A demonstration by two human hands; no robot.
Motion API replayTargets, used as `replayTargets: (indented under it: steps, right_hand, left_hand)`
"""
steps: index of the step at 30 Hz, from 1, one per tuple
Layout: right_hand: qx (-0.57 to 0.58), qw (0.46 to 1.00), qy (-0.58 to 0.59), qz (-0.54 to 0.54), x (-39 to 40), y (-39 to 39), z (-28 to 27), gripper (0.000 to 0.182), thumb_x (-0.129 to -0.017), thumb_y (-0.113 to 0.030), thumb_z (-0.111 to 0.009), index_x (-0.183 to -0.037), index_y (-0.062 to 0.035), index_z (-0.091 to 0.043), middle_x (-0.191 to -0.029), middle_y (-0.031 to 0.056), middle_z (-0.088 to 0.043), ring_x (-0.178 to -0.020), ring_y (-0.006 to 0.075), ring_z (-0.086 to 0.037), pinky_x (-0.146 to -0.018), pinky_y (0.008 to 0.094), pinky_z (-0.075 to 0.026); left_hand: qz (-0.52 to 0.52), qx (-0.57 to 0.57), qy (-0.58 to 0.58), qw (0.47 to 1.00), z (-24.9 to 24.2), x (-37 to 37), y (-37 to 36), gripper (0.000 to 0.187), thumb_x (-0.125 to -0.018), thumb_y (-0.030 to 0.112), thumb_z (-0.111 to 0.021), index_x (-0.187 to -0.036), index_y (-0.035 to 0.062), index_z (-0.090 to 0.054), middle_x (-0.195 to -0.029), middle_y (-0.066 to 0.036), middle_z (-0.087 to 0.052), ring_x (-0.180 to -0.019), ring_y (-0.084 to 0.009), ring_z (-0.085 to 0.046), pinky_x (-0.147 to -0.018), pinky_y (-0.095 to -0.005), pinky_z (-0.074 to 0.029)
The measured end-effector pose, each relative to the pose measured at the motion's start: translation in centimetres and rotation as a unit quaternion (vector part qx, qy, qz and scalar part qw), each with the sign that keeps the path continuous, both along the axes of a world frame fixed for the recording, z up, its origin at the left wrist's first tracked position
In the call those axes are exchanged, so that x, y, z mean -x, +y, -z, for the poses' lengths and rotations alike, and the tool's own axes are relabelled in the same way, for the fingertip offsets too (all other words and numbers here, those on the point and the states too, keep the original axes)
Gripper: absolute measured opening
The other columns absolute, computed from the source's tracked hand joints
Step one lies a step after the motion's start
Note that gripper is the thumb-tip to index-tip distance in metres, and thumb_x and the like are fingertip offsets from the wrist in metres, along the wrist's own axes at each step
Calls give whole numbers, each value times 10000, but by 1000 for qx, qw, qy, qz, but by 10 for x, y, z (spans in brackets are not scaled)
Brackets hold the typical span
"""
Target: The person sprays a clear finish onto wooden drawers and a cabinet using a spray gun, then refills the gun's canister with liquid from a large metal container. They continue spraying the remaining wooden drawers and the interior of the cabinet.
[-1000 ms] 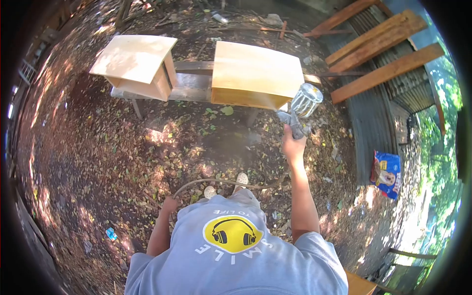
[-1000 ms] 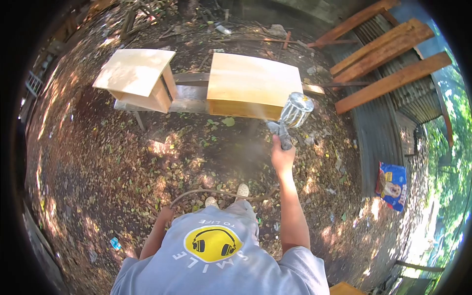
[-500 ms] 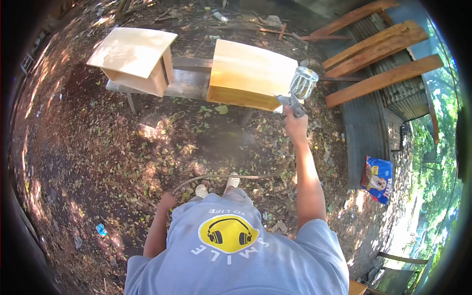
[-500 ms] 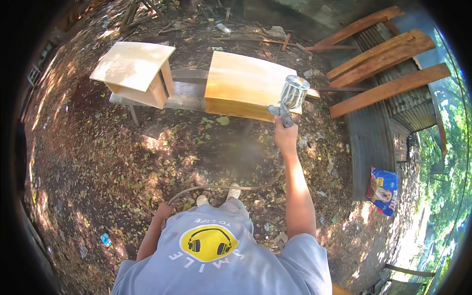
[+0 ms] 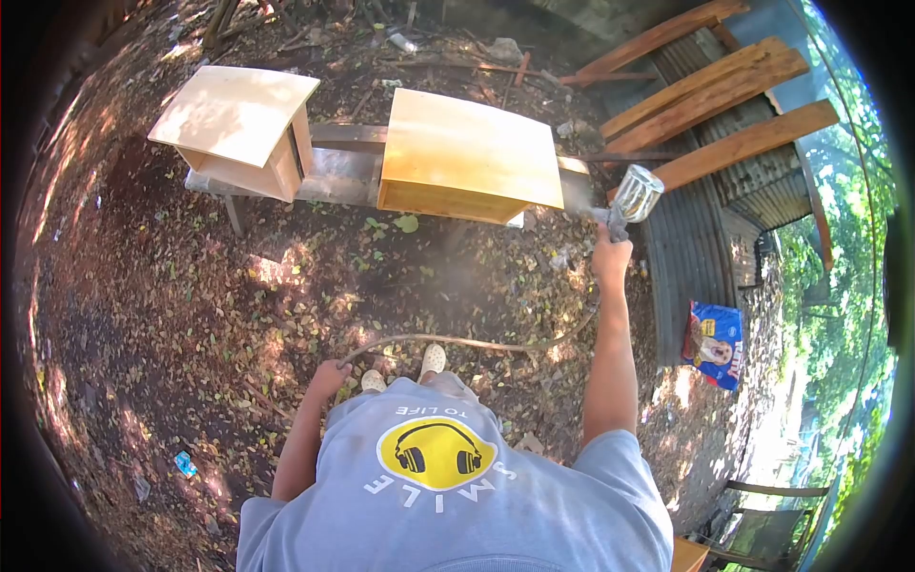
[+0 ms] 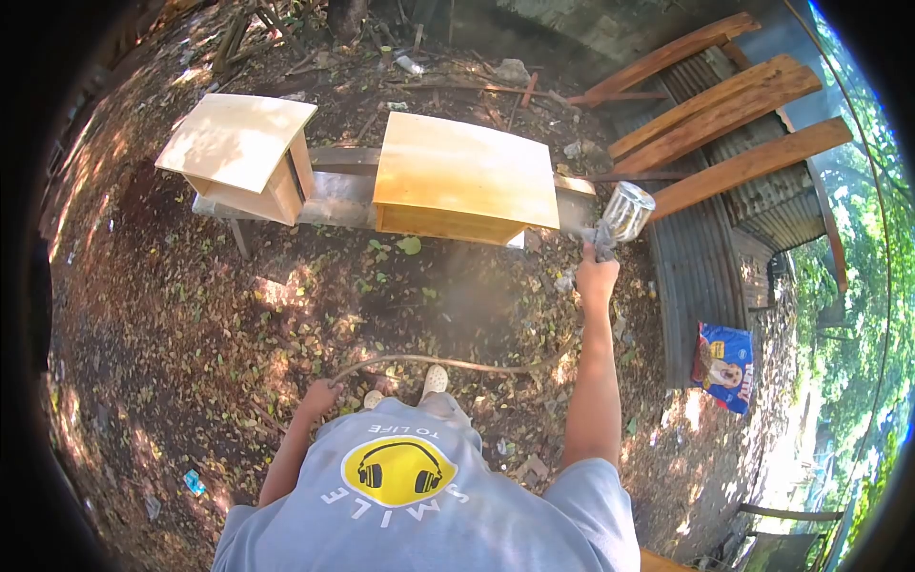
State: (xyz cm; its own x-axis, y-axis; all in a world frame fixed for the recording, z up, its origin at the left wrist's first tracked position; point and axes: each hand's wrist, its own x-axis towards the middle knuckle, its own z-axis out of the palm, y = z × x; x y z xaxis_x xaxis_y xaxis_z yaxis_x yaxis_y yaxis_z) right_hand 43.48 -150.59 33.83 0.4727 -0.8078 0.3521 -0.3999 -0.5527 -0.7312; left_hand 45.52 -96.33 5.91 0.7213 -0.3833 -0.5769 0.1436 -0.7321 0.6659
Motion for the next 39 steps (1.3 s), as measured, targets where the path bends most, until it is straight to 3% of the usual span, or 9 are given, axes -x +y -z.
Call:
replayTargets:
  steps: [4, 7, 14, 19, 24, 31, 34, 37, 39]
  right_hand:
    - [-245, 968, 26, -48, -24, 45, -22, 256, -909, -231, -653, -795, -6, -609, -660, 51, -582, -482, 130, -520, -409, 322, -404]
    - [-278, 950, -10, -143, -52, 74, -16, 202, -928, -223, -629, -838, -66, -539, -574, -14, -470, -380, 58, -384, -311, 251, -256]
    - [-359, 899, 28, -248, -102, 119, -43, 219, -942, -236, -607, -842, -55, -535, -584, -8, -472, -385, 66, -375, -344, 241, -279]
    - [-257, 947, -6, -194, -117, 77, -18, 229, -910, -217, -649, -815, -24, -570, -545, -6, -468, -367, 90, -390, -331, 277, -294]
    - [-108, 985, 8, -131, -86, 9, 0, 284, -884, -167, -663, -983, 99, -659, -826, 164, -709, -769, 238, -670, -726, 358, -485]
    - [-28, 998, 44, -28, -30, -55, -11, 309, -895, -204, -643, -900, 105, -656, -786, 202, -695, -744, 263, -681, -677, 385, -472]
    - [90, 996, 6, -26, -24, -83, 2, 249, -893, -185, -655, -865, 62, -663, -670, 67, -622, -559, 189, -583, -500, 340, -414]
    - [72, 992, -47, -88, -33, -93, 10, 215, -898, -198, -655, -825, 4, -650, -615, 36, -577, -452, 153, -522, -400, 322, -358]
    - [-81, 991, -43, -96, -45, -71, 4, 203, -905, -207, -652, -803, -34, -617, -583, 12, -535, -410, 115, -470, -357, 297, -318]
  left_hand:
    - [-41, -10, 32, 999, 8, 3, 12, 356, -885, 345, -602, -882, 1, -694, -704, -199, -646, -694, -349, -637, -669, -441, -482]
    - [-100, -12, 49, 994, 24, 7, 37, 350, -884, 345, -599, -887, 11, -706, -699, -194, -652, -690, -341, -645, -658, -433, -487]
    - [-148, -118, 40, 981, 32, 13, 78, 344, -879, 341, -605, -882, 11, -702, -694, -165, -667, -688, -305, -660, -666, -410, -504]
    - [-149, -77, 70, 983, -3, 9, 53, 342, -864, 335, -624, -850, -1, -683, -736, -193, -667, -744, -338, -666, -683, -432, -500]
    - [-112, -46, -44, 992, 18, 5, 14, 331, -836, 332, -658, -834, 2, -680, -775, -218, -660, -764, -374, -650, -687, -445, -496]
    - [-23, -13, -44, 999, 14, -2, -36, 375, -845, 364, -651, -831, -10, -672, -788, -230, -652, -779, -383, -643, -718, -458, -492]
    - [27, -23, -67, 997, 53, 1, -39, 359, -846, 358, -642, -841, 0, -666, -832, -235, -656, -837, -397, -640, -741, -478, -497]
    - [49, -48, -41, 997, 59, 7, -39, 346, -851, 345, -621, -879, 3, -666, -879, -239, -660, -884, -405, -636, -770, -489, -498]
    - [51, -60, -24, 997, 59, 13, -35, 338, -852, 330, -612, -905, 2, -669, -910, -242, -662, -906, -406, -632, -790, -489, -497]
